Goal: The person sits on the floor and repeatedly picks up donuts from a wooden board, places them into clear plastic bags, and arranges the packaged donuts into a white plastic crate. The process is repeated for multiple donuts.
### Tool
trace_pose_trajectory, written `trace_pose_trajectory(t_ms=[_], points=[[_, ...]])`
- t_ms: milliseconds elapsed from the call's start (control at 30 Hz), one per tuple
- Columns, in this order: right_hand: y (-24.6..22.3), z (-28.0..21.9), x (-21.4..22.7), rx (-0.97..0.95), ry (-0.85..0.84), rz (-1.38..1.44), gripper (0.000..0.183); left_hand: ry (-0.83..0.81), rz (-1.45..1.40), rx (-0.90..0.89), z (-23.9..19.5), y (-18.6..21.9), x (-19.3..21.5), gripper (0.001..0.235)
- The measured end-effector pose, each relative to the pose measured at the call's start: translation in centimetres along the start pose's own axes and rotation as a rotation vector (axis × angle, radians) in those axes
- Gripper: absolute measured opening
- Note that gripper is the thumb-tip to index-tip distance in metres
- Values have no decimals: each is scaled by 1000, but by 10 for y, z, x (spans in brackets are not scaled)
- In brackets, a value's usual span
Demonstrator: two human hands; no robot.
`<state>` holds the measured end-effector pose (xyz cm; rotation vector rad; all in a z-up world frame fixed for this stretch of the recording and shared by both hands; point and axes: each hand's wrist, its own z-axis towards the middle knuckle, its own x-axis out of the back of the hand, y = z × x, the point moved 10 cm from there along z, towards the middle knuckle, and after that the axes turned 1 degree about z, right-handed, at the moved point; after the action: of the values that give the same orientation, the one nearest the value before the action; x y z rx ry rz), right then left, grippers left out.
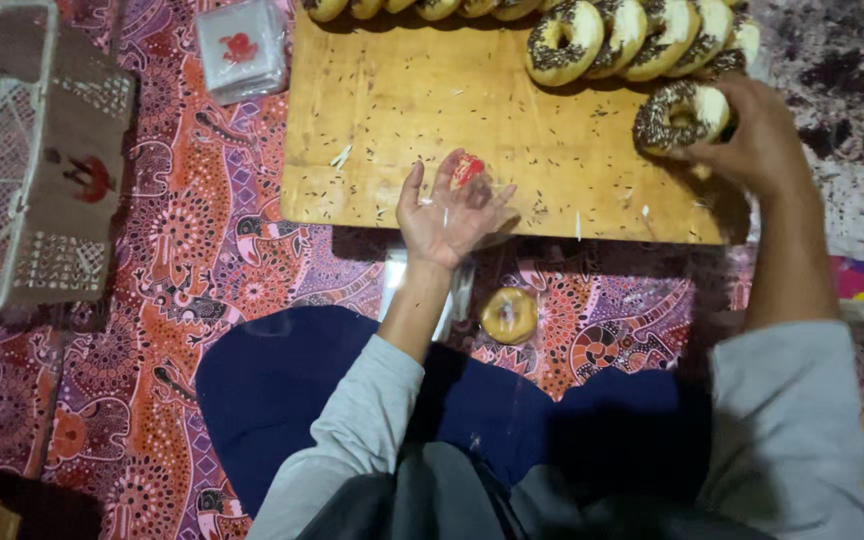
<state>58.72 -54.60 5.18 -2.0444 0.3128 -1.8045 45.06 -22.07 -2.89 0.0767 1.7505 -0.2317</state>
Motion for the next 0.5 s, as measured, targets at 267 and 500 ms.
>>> trace_pose_trajectory(t_ms=[267,500], points=[[-136,-169,-54,126,114,1189,83,-108,-87,-197,-2,12,-2,50],[-228,-192,-79,222,298,570,90,-173,142,-350,-32,-4,-14,78]])
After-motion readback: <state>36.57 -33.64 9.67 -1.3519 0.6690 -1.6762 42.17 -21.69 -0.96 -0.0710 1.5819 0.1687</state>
